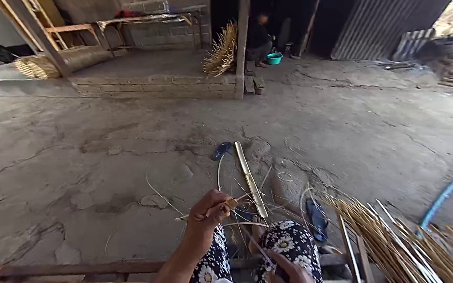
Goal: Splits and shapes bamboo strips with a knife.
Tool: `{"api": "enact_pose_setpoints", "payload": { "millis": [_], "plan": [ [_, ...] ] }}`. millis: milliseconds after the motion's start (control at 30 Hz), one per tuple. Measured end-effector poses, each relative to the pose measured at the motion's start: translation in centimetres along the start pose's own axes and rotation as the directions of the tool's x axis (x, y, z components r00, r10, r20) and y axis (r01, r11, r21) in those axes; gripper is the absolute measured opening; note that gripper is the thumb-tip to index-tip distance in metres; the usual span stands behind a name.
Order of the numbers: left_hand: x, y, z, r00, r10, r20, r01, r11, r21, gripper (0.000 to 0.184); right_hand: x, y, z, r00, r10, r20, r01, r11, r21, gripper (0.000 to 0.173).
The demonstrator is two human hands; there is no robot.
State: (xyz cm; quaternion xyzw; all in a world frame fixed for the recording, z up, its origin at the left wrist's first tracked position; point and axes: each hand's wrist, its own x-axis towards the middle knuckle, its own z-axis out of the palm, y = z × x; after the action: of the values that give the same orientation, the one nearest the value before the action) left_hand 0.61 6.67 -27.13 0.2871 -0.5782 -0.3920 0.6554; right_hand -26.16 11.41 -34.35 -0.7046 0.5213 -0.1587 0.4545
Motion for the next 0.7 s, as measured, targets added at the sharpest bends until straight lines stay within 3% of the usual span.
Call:
{"api": "enact_pose_setpoints", "payload": {
  "millis": [100,167,233,300,400,700],
  "plan": [
    [-0.5,0.2,1.1,0.998,-0.047,0.038,0.046,0.999,0.013,0.024,-1.7,-3.0,-2.0,0.979,-0.103,-0.176,0.149,0.952,0.267,0.036],
    [-0.8,0.1,2.3,0.995,-0.056,0.079,0.056,0.998,0.004,0.023,-2.3,-4.9,-2.5,0.935,-0.196,-0.295,0.318,0.832,0.455,0.034],
    [-1.2,0.4,2.9,0.992,-0.067,0.107,0.068,0.998,0.000,0.021,-2.2,-7.3,-2.3,0.890,-0.288,-0.353,0.440,0.742,0.506,0.036],
    [-1.5,0.5,3.7,0.990,-0.088,0.114,0.090,0.996,-0.012,0.018,-2.0,-9.1,-2.3,0.836,-0.366,-0.409,0.523,0.756,0.393,0.034],
    [-2.0,0.8,4.1,0.986,-0.115,0.123,0.117,0.993,-0.014,0.016,-1.7,-10.8,-2.2,0.792,-0.397,-0.463,0.528,0.827,0.195,0.028],
    [-2.4,0.7,4.5,0.981,-0.151,0.123,0.151,0.988,0.016,0.016,-2.0,-11.5,-1.9,0.728,-0.464,-0.504,0.506,0.860,-0.062,0.019]
  ]
}}
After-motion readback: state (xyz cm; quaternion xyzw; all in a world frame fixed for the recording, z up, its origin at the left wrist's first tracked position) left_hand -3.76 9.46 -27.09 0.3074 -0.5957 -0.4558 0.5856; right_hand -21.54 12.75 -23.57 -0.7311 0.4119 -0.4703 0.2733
